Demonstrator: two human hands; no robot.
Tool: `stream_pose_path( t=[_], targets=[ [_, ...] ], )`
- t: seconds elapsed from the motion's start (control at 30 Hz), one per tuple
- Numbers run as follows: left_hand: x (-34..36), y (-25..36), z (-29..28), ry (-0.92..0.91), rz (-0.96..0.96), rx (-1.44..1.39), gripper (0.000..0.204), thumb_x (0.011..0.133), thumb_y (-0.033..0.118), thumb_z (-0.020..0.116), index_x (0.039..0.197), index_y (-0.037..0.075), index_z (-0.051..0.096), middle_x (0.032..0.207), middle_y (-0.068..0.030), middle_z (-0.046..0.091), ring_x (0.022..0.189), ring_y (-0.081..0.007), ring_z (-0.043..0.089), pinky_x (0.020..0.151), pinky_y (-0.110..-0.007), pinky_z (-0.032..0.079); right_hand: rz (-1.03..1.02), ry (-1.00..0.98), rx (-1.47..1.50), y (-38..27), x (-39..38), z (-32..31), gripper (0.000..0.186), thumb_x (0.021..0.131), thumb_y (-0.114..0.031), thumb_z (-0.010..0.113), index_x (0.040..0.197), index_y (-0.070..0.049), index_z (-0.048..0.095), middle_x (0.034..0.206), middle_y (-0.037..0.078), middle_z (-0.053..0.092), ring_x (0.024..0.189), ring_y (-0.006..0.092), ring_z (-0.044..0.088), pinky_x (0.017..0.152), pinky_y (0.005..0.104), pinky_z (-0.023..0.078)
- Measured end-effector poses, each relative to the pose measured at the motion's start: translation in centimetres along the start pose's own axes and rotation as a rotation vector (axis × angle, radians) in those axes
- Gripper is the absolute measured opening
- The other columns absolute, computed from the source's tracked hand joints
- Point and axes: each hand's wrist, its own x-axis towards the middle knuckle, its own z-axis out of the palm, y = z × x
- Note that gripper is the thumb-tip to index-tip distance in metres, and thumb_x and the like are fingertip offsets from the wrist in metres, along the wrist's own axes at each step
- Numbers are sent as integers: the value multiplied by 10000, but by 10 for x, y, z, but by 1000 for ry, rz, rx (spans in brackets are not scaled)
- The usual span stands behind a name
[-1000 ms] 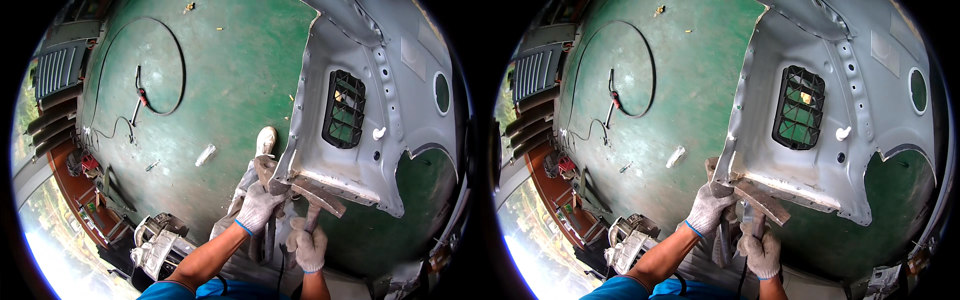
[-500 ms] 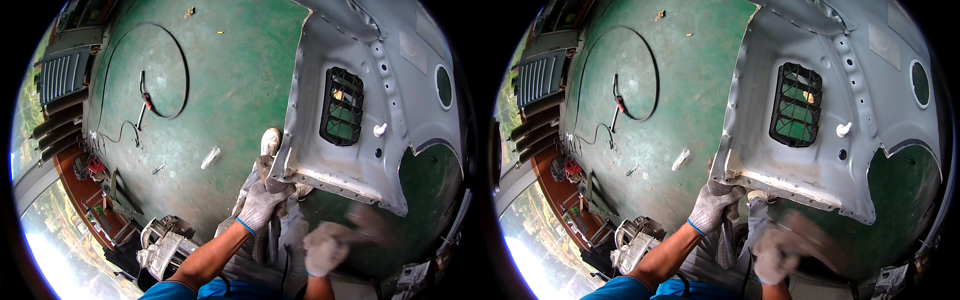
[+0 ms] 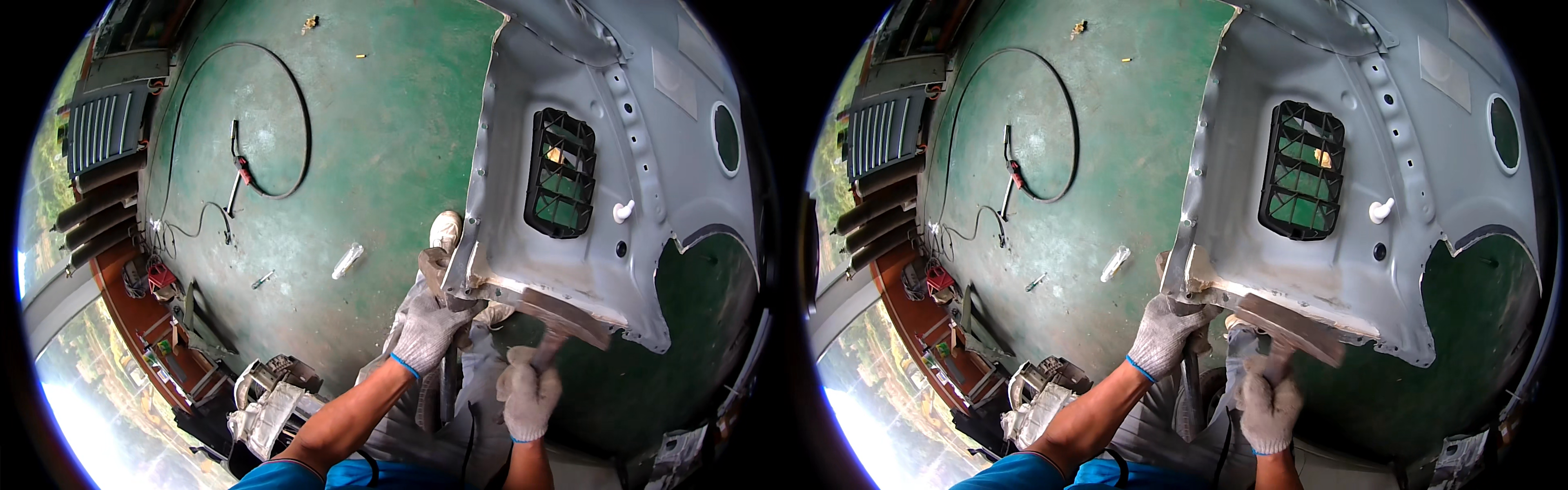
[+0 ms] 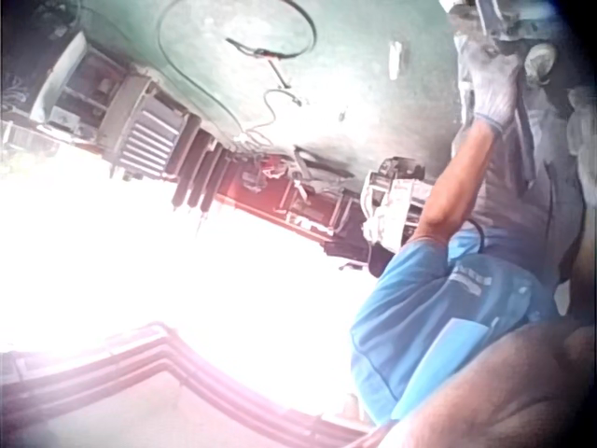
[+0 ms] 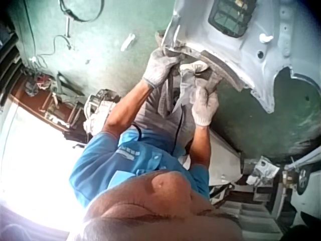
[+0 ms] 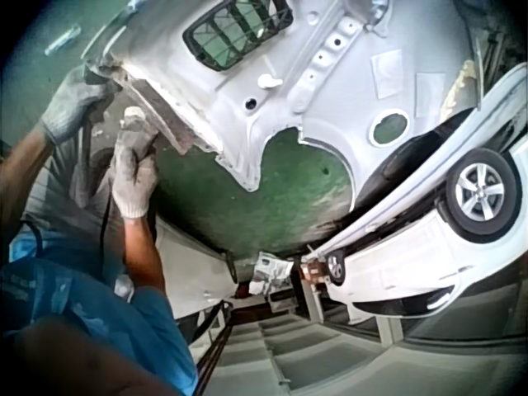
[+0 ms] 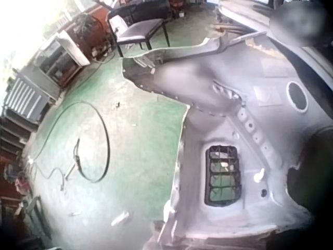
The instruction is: The person uses a hammer and dolly to straighten and shape a detached car bumper and a hood panel. They repeatedly tap along edges and flat surfaces to remove dents and refine contours.
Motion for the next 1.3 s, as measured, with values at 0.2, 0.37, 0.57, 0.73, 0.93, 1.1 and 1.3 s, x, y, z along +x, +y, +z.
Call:
stream_pose_path(
  t=[0.2, 0.37, 0.57, 0.73, 0.93, 1.1, 1.3],
  targets=[
    [-6, 7, 2, 34, -15, -22, 149, 940, 131, 753, 900, 13, 671, 693, -18, 608, 565, -100, 562, 516, -287, 480, -261, -80, -19, 26, 4, 2, 281, 996, -327, 668, 1014, -50, 628, 638, -4, 525, 519, 117, 532, 476, 279, 447],
    [-2, 4, -4, 18, 41, -152, 125, 909, 67, 732, 979, 8, 646, 789, -26, 631, 617, -105, 587, 537, -290, 490, 34, -221, -112, 18, 14, 4, 211, 990, -232, 675, 1054, -32, 653, 714, -4, 598, 595, 88, 568, 536, 261, 455],
    [-6, 6, -3, 48, 6, -55, 183, 919, 96, 756, 1001, 16, 614, 807, -23, 613, 631, -107, 569, 554, -301, 512, 45, -40, 32, 1, 7, 5, 181, 991, -155, 576, 1036, 9, 637, 634, 14, 533, 505, 113, 513, 458, 273, 412],
    [-7, 6, -4, 55, -12, -118, 167, 920, 71, 737, 1002, 18, 602, 773, -31, 605, 600, -116, 560, 543, -300, 503, -255, -23, 362, 11, -2, 7, 126, 970, -119, 612, 991, -5, 663, 873, 79, 673, 583, 135, 589, 507, 282, 462],
    [-5, 22, -10, 78, -10, -108, 136, 899, 13, 698, 993, 13, 600, 760, -40, 603, 597, -132, 576, 537, -302, 492, 45, -136, -178, 25, 5, 11, 167, 933, -171, 732, 970, -18, 674, 730, 69, 667, 649, 185, 671, 627, 341, 537],
    [4, 27, -22, 47, 143, 70, 168, 884, 20, 711, 1020, 7, 612, 764, -20, 610, 616, -114, 585, 560, -291, 497, 99, -116, -106, 20, 5, 18, 197, 920, -172, 746, 929, 6, 663, 720, 93, 673, 647, 221, 682, 640, 360, 539],
    [3, 29, -28, 17, 37, 56, 217, 886, 44, 738, 1064, 5, 621, 772, -10, 615, 629, -96, 583, 575, -279, 500, 0, -118, -235, 23, 6, 15, 143, 942, -146, 704, 975, -14, 664, 716, 46, 653, 644, 135, 653, 598, 316, 529]
  ],
)
